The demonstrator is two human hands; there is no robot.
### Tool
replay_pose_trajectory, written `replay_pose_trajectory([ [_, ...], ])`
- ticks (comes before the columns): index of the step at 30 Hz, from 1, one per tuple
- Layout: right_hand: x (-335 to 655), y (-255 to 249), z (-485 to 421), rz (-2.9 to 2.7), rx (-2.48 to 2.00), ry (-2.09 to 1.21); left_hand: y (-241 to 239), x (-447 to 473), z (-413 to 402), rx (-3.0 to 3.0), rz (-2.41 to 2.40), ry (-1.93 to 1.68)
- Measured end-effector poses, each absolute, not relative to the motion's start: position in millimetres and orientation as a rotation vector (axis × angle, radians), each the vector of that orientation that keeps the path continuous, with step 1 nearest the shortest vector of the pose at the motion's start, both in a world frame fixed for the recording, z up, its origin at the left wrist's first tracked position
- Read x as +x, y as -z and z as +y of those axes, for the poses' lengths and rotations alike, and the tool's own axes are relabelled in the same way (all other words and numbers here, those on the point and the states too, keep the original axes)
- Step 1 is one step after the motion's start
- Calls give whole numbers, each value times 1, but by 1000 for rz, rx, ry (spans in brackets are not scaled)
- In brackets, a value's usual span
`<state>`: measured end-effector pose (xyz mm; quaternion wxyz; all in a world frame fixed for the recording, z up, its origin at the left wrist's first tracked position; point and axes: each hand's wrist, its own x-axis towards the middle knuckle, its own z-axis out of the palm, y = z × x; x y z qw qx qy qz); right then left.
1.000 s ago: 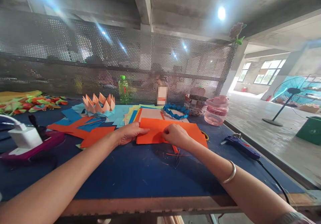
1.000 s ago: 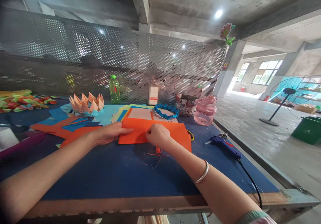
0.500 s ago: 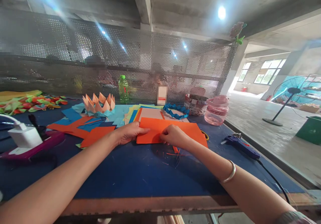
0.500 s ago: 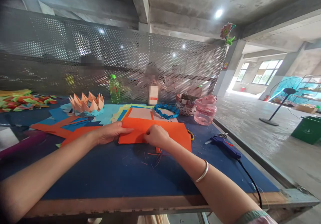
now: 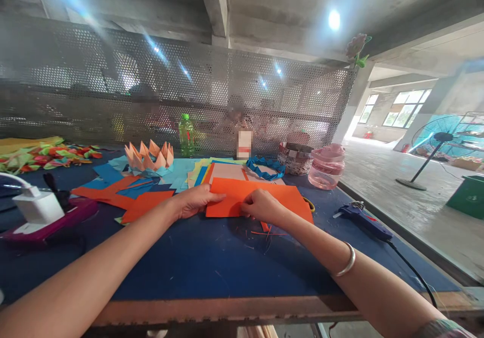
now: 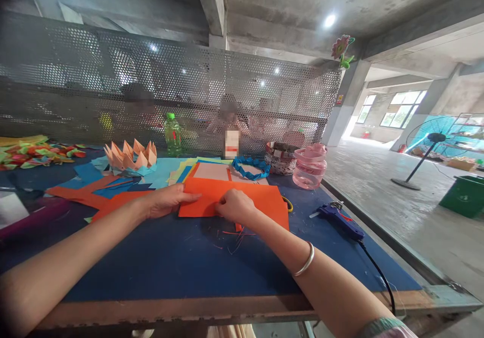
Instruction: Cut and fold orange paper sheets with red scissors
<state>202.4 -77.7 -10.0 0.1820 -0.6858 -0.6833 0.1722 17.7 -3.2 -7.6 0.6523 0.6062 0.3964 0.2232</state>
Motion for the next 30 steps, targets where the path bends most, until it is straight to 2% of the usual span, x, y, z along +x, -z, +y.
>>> replay_pose_trajectory([
  [18,201,10,-78,-1933,-1953,-448,9,18,-2,1367,880,-524],
  [30,229,-15,-74,-1783,-1944,-198,0,13,5,1355,864,-638],
])
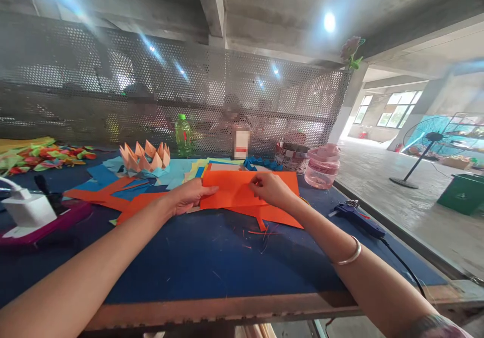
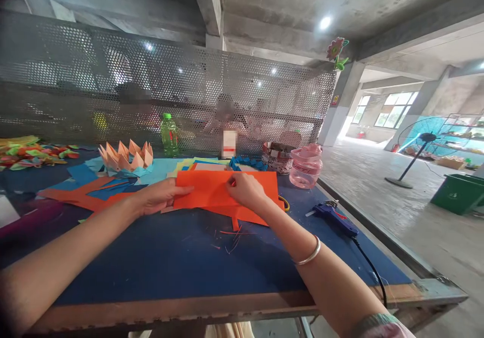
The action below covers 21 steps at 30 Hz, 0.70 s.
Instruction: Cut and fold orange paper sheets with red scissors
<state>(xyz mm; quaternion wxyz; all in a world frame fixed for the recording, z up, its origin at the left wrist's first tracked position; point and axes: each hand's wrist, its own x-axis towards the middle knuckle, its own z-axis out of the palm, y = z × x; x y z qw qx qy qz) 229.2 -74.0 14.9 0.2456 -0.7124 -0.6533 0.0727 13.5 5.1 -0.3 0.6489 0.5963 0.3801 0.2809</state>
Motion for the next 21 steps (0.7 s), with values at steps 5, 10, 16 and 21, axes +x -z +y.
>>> replay_pose_trajectory([
  [5,269,-32,-73,-1582,-2066,210,-7,8,13,1286,875,-752],
  [10,308,-23,-85,-1665,-2280,236,-6,6,24,1230,855,-903],
  [16,330,-3,-90,-1758,-2396,128,-9,9,20,1169,856,-1009],
  [21,328,0,-89,-1804,-2413,66,-8,8,19,1187,868,-983],
])
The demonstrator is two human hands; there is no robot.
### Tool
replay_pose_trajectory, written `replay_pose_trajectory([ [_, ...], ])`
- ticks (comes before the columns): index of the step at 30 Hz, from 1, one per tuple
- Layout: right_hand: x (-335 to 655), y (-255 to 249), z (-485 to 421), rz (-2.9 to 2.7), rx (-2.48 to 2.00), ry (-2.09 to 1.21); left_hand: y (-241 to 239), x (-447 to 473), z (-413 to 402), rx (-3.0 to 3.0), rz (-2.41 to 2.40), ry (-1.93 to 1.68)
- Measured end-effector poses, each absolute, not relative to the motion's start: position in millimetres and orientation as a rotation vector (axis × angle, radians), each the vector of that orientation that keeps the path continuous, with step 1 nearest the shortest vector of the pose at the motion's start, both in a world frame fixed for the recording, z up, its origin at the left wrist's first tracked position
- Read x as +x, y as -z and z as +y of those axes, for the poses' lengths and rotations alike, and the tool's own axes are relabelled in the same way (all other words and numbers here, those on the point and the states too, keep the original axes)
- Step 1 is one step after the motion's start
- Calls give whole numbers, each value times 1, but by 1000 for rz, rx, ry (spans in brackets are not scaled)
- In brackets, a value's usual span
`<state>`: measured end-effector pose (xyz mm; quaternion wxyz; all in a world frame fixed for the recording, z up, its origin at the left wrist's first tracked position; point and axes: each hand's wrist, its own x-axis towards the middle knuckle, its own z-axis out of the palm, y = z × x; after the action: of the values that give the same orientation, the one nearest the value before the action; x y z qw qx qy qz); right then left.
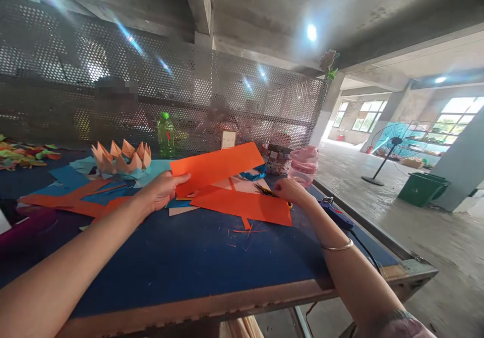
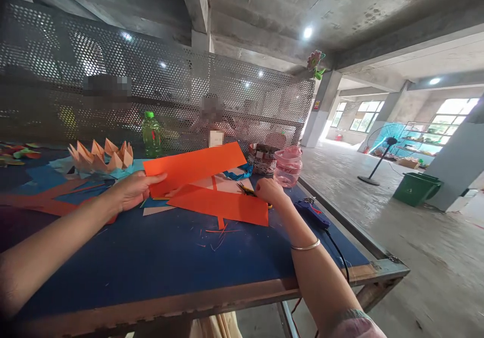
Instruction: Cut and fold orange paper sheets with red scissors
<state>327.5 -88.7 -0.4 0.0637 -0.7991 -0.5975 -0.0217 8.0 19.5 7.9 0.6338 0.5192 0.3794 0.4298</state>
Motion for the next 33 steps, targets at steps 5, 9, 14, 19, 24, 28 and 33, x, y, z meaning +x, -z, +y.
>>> replay_pose_trajectory([
  [5,324,1,-87,-1781,-2406,119,-7,8,19,1207,856,-980],
  [9,327,5,-84,-1765,-2458,100,-10,10,16,1174,869,-993],
  [14,324,7,-83,-1783,-2450,46,-8,13,14,1156,856,-976],
  [19,322,10,-82,-1793,-2444,1,-6,14,12,1154,856,-983],
  [24,320,9,-85,-1708,-2452,58,-9,11,16,1145,840,-1028],
  [28,317,-1,-90,-1494,-2456,264,-10,11,16,1141,863,-1037],
  [33,320,-12,-94,-1204,-2183,556,-13,10,13,1141,879,-1042],
])
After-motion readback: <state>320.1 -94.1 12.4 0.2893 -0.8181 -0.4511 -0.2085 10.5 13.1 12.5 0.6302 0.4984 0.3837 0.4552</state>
